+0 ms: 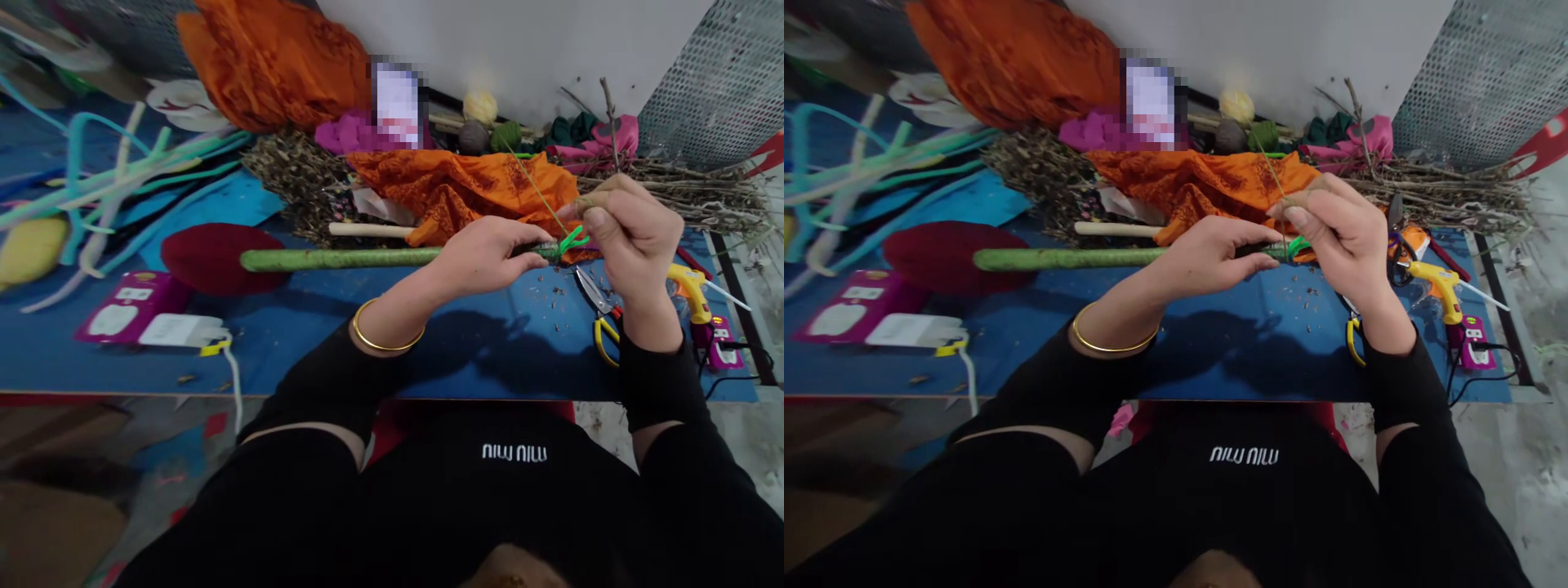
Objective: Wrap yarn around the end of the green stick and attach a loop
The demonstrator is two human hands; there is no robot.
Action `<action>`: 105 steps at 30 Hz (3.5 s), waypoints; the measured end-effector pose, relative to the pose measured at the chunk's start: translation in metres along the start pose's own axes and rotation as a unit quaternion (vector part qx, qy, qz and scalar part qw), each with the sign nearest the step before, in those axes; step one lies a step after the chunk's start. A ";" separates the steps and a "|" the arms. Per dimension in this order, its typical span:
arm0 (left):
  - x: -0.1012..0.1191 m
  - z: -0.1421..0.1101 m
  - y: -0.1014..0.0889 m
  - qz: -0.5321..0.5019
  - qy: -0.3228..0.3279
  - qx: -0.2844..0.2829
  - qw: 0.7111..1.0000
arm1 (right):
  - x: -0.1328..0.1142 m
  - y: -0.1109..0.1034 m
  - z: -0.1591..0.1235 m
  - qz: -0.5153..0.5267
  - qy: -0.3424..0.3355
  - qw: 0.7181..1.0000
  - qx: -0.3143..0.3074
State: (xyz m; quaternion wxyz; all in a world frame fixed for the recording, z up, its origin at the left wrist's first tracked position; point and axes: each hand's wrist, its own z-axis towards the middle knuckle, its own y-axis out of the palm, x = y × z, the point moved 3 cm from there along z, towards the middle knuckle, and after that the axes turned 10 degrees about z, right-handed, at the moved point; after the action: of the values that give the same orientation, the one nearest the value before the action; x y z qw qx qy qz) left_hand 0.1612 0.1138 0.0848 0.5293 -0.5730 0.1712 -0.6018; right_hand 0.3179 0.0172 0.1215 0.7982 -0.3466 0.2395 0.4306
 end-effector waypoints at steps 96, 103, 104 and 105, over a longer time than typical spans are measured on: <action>-0.010 0.005 0.013 0.010 -0.059 0.018 0.998 | 0.011 0.013 0.002 0.021 0.024 0.998 0.052; -0.002 0.000 0.019 -0.003 -0.038 -0.018 0.999 | 0.032 0.013 0.006 0.055 0.032 0.997 -0.031; -0.001 -0.001 0.019 -0.002 -0.035 -0.018 0.999 | 0.037 0.013 0.007 0.055 0.049 0.997 -0.039; 0.001 -0.002 0.018 0.000 -0.032 -0.015 0.999 | 0.042 0.013 0.007 0.058 0.068 0.995 -0.044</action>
State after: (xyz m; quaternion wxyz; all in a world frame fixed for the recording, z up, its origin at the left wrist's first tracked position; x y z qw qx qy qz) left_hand 0.1677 0.1055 0.0698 0.5262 -0.5996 0.1636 -0.5804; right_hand 0.3290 0.0496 0.0935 0.7376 -0.3952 0.2939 0.4620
